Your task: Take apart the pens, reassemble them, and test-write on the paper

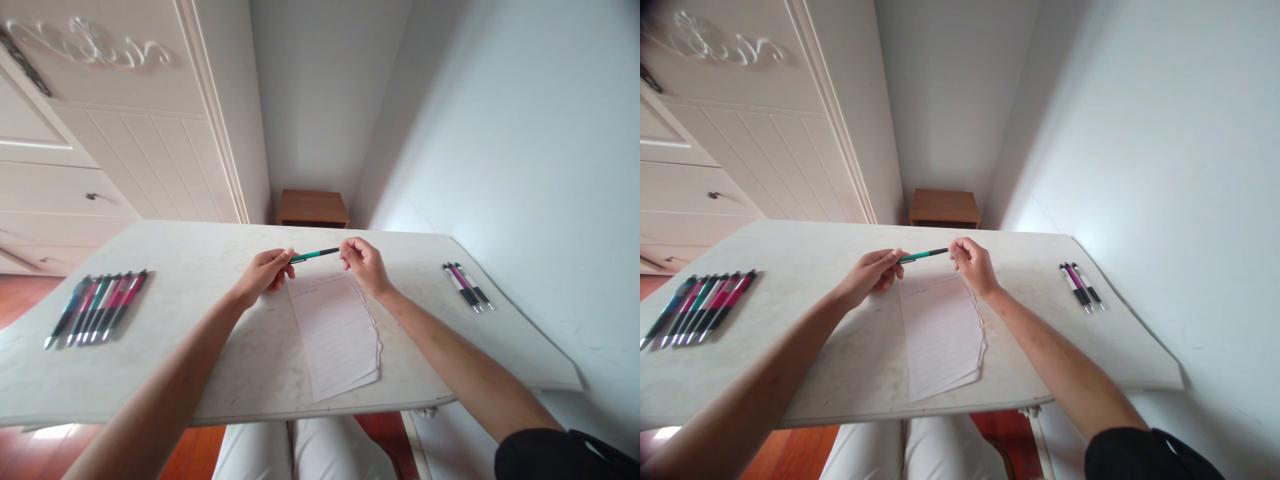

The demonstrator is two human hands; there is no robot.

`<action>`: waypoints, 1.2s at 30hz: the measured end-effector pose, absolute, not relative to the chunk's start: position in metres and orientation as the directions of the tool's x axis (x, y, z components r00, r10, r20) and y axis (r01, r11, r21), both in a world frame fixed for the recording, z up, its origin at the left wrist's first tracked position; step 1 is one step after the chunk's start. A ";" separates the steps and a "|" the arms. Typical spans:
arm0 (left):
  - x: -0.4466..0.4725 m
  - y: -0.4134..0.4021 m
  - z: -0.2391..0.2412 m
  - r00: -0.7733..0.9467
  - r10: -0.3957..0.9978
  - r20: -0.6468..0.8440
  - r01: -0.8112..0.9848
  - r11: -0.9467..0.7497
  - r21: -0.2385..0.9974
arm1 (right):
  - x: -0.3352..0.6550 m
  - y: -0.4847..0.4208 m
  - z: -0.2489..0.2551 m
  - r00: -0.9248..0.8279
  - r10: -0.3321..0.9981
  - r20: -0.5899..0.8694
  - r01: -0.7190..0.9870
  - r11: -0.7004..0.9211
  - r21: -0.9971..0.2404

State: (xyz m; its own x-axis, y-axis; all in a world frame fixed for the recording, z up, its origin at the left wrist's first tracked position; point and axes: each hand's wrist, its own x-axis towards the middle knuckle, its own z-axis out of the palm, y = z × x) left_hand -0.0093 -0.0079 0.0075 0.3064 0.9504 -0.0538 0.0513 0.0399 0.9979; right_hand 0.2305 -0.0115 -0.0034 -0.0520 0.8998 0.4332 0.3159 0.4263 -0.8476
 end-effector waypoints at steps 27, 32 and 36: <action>-0.011 -0.006 0.008 0.241 0.969 0.052 0.005 -0.055 0.999 | 0.231 -0.011 -0.006 -0.047 0.891 0.452 0.322 0.442 -0.837; -0.010 -0.006 0.009 0.158 0.986 0.046 -0.004 -0.046 0.999 | 0.230 -0.011 -0.005 -0.045 0.895 0.444 0.330 0.432 -0.839; -0.010 -0.006 0.008 0.174 0.983 0.062 0.025 -0.067 0.997 | 0.230 -0.012 -0.005 -0.032 0.894 0.448 0.319 0.434 -0.843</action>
